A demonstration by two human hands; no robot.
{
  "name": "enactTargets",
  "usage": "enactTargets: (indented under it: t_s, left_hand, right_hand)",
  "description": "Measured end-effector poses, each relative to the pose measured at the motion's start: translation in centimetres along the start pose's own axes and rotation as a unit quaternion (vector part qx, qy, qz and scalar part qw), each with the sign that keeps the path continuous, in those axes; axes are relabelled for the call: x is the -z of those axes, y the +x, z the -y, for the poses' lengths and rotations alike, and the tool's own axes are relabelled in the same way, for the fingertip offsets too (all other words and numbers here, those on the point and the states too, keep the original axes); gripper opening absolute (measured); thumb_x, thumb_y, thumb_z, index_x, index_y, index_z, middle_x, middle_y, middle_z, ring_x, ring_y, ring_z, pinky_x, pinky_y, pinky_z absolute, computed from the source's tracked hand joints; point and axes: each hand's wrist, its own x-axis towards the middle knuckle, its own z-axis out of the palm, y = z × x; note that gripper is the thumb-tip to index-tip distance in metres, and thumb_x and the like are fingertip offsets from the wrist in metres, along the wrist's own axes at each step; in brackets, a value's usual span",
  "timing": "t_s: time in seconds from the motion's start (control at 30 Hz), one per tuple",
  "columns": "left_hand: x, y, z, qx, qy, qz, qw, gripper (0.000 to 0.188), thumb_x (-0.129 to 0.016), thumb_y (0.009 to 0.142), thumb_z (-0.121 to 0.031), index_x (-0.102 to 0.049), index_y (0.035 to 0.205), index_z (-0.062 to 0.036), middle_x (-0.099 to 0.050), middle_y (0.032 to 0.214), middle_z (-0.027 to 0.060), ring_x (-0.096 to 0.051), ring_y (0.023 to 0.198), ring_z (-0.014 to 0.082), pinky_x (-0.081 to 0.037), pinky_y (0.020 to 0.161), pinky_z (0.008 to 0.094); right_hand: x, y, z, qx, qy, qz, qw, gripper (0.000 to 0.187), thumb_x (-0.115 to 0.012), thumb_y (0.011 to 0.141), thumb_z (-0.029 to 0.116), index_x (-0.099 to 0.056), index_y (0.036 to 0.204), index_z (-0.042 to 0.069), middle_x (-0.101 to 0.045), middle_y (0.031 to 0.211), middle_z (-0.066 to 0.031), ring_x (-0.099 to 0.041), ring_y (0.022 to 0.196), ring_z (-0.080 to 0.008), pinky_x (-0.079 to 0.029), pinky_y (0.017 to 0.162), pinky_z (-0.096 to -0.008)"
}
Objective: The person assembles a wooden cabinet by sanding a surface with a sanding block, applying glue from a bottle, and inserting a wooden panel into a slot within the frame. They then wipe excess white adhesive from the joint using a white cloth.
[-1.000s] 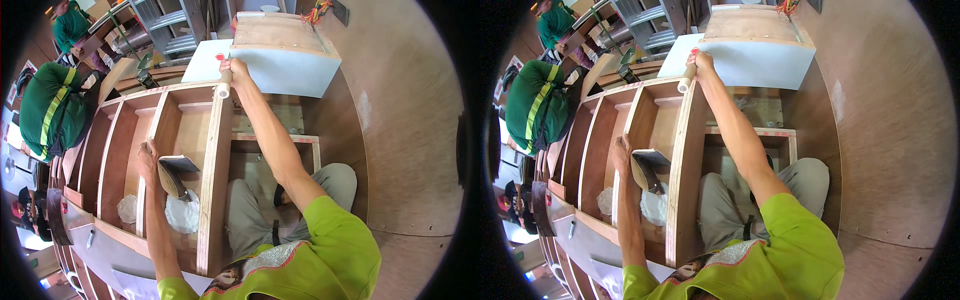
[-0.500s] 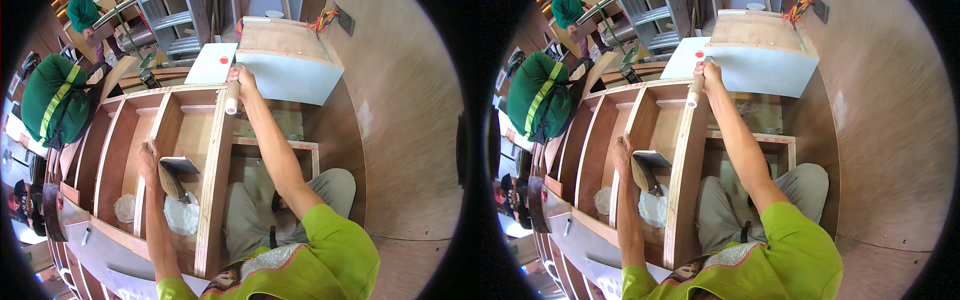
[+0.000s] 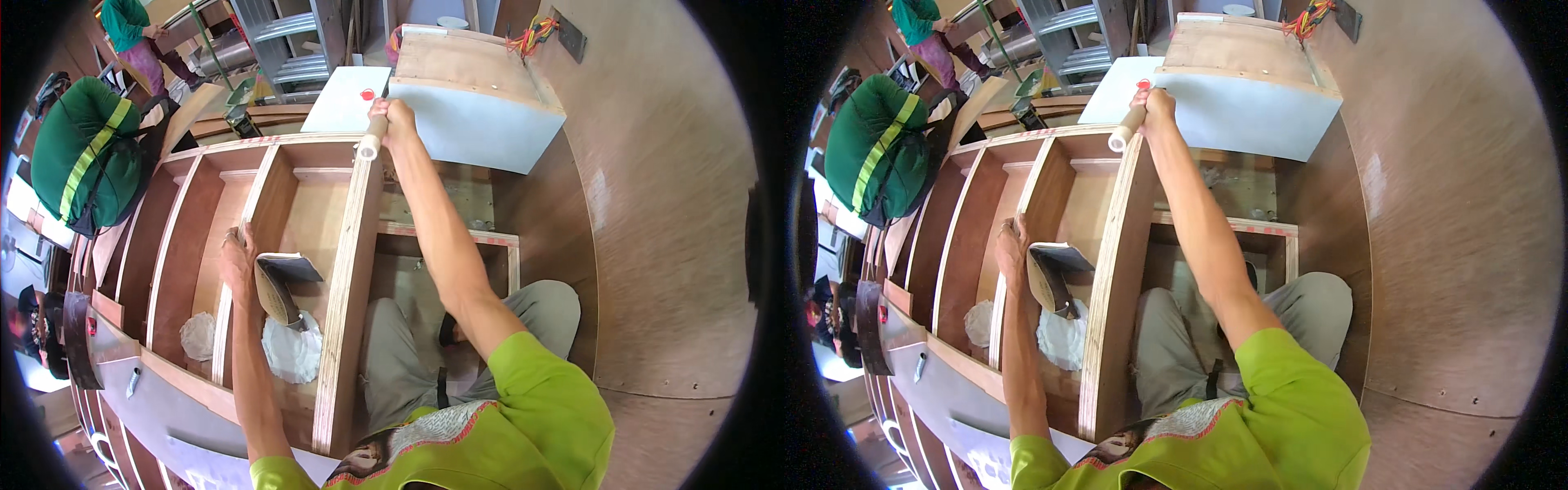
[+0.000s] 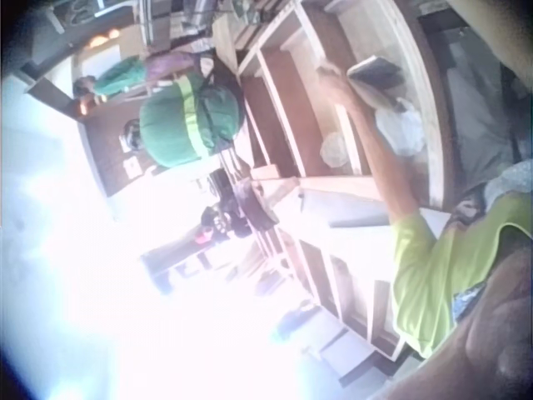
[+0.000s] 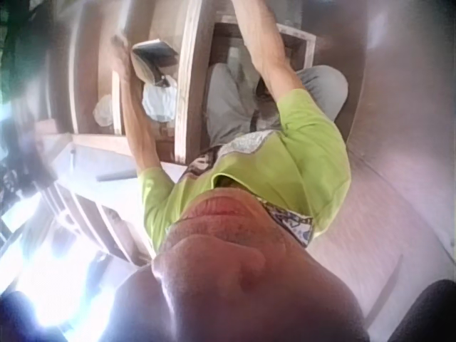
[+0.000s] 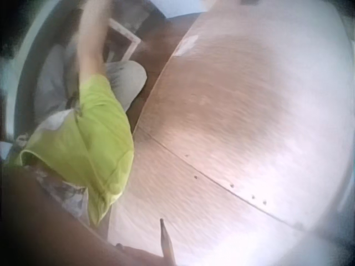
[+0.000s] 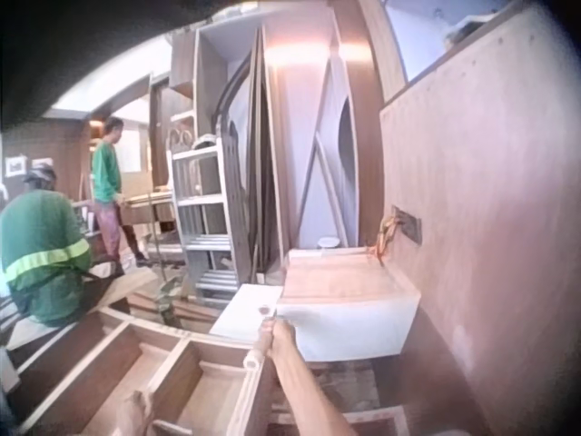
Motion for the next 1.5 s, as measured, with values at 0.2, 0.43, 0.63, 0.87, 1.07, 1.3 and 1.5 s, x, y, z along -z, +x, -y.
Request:
enactTargets:
  t_s: [0.2, 0.43, 0.63, 0.87, 1.07, 1.3, 1.5]
  left_hand:
    - [-0.4, 0.2, 1.0, 0.035, 0.036, 0.006, 0.999, 0.053, -0.047, 0.094, -0.051, -0.065, 0.109, -0.0032, -0.067, 0.092, 0.0269, -0.065, 0.090, 0.0419, -0.052, 0.077, 0.0480]
    - [0.0, -0.1, 0.2, 0.021, 0.025, 0.003, 0.999, 0.055, -0.046, 0.095, -0.051, -0.065, 0.109, -0.0023, -0.067, 0.095, 0.0257, -0.066, 0.091, 0.0407, -0.052, 0.078, 0.0476]
    - [-0.8, 0.0, 2.5, -0.001, 0.047, -0.025, 0.999, 0.049, -0.051, 0.094, -0.046, -0.064, 0.107, -0.0010, -0.067, 0.093, 0.0256, -0.066, 0.087, 0.0405, -0.053, 0.074, 0.0468]
    - [-0.4, 0.5, 1.7, 0.005, 0.038, -0.004, 0.999, 0.048, -0.052, 0.093, -0.045, -0.065, 0.109, -0.0016, -0.067, 0.093, 0.0256, -0.066, 0.087, 0.0408, -0.053, 0.074, 0.0470]
    - [-0.3, 0.0, 0.8, 0.014, 0.034, -0.004, 0.999, 0.052, -0.047, 0.095, -0.048, -0.064, 0.108, -0.0003, -0.067, 0.091, 0.0274, -0.065, 0.088, 0.0421, -0.052, 0.075, 0.0483]
    - [-1.0, -0.2, -0.1, 0.006, 0.024, 0.004, 1.000, 0.053, -0.047, 0.094, -0.050, -0.064, 0.108, -0.0021, -0.067, 0.091, 0.0271, -0.065, 0.090, 0.0425, -0.051, 0.078, 0.0480]
    - [-2.5, 0.4, 3.8, 0.057, 0.077, -0.074, 0.993, 0.054, -0.055, 0.088, -0.053, -0.067, 0.099, -0.0015, -0.067, 0.079, 0.0213, -0.067, 0.072, 0.0401, -0.054, 0.066, 0.0467]
  right_hand:
    - [3.4, -0.6, -3.0, -0.015, -0.120, -0.025, 0.992, 0.012, -0.046, 0.088, 0.005, -0.046, 0.077, 0.001, -0.042, 0.059, 0.0007, -0.038, 0.044, -0.0072, -0.035, 0.040, -0.0215]
    - [5.9, -2.1, -4.2, -0.083, -0.167, -0.021, 0.982, 0.005, -0.048, 0.089, 0.002, -0.045, 0.086, 0.005, -0.050, 0.068, -0.0046, -0.044, 0.048, -0.0080, -0.036, 0.038, -0.0203]
    - [3.9, -4.8, -12.8, -0.035, -0.467, 0.018, 0.883, 0.032, -0.047, 0.092, 0.004, -0.037, 0.122, 0.000, -0.054, 0.075, -0.0075, -0.050, 0.054, -0.0110, -0.041, 0.041, -0.0236]
    - [5.6, -1.4, -15.1, -0.120, -0.438, 0.040, 0.890, 0.041, -0.039, 0.094, 0.003, -0.025, 0.132, -0.003, -0.063, 0.087, -0.0201, -0.065, 0.064, -0.0224, -0.056, 0.052, -0.0311]
    - [6.2, -0.9, -15.7, -0.197, -0.478, 0.030, 0.855, 0.037, -0.043, 0.096, 0.006, -0.029, 0.129, -0.005, -0.061, 0.097, -0.0255, -0.067, 0.078, -0.0278, -0.060, 0.060, -0.0357]
    - [4.7, -0.6, -6.0, 0.264, -0.243, -0.015, 0.933, 0.049, -0.054, 0.094, 0.012, -0.035, 0.138, 0.002, -0.059, 0.111, -0.0100, -0.061, 0.105, -0.0235, -0.049, 0.090, -0.0401]
    - [2.7, 3.6, -5.3, 0.202, -0.068, -0.061, 0.975, 0.017, -0.063, 0.088, 0.022, -0.055, 0.101, 0.016, -0.062, 0.101, -0.0021, -0.058, 0.100, -0.0205, -0.049, 0.087, -0.0376]
